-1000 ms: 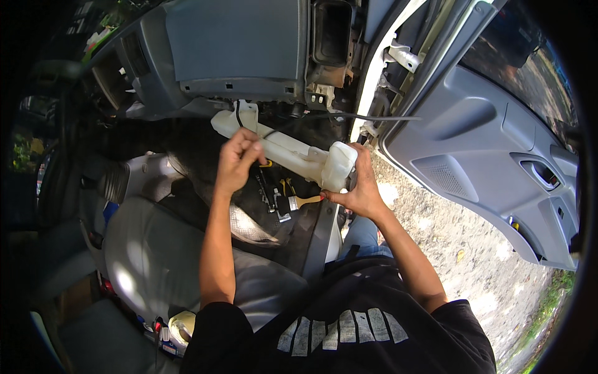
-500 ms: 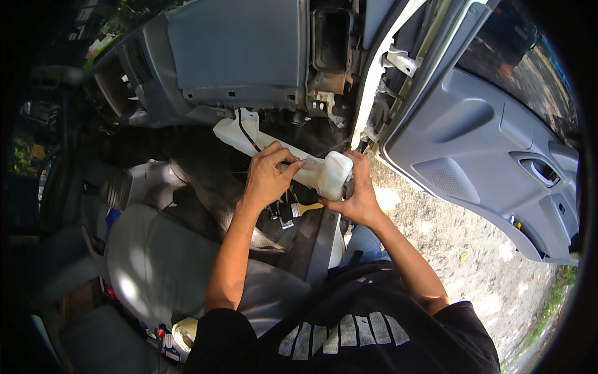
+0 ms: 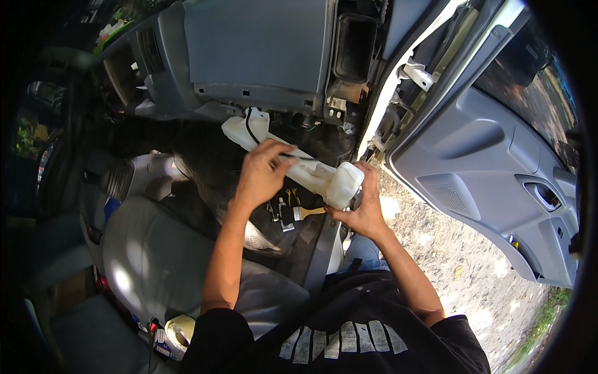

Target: The person retrieves a white plastic windshield washer fluid reservoir from a cart, walks to a white truck, and installs it inside the driver's side footwell. They connect hoses and secure the reservoir in place.

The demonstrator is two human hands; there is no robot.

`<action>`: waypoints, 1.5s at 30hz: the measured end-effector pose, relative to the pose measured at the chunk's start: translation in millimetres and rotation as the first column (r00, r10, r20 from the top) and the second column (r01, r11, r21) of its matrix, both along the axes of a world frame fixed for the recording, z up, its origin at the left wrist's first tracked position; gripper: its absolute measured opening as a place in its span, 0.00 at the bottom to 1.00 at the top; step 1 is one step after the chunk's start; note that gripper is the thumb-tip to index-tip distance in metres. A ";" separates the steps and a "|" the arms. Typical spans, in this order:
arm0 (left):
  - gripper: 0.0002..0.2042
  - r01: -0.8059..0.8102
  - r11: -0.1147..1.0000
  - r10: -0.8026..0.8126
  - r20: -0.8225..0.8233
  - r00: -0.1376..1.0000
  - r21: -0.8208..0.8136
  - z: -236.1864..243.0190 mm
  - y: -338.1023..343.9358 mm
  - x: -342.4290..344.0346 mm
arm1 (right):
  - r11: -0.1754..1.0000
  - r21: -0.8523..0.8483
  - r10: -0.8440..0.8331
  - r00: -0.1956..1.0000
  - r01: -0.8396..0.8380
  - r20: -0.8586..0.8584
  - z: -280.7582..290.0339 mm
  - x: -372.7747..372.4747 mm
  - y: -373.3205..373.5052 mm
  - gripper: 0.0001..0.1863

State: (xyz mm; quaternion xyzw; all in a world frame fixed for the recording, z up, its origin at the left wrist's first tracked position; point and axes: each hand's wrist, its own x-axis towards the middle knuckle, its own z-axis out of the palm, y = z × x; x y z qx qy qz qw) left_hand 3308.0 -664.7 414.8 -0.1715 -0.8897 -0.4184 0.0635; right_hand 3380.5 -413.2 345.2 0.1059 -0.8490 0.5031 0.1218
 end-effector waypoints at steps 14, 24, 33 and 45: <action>0.30 -0.576 0.815 0.574 -0.052 0.817 -0.064 -44.0 -19.3 -27.5 | 1.000 -0.015 0.007 1.000 -0.007 0.023 4.3 0.8 -6.4 0.54; 0.07 -0.303 0.947 0.281 -0.181 0.942 -0.106 -36.7 -41.6 -35.4 | 1.000 0.011 0.003 1.000 -0.003 0.002 4.4 2.3 -7.4 0.54; 0.06 -0.082 0.996 0.083 -0.057 0.995 0.028 -34.0 -53.4 -36.9 | 1.000 -0.003 0.009 1.000 -0.009 -0.007 1.4 -3.5 -4.7 0.56; 0.09 -0.215 0.971 0.213 0.028 0.977 0.099 -30.0 -45.2 -32.2 | 1.000 -0.020 -0.001 1.000 0.001 0.004 0.8 -3.8 -5.2 0.56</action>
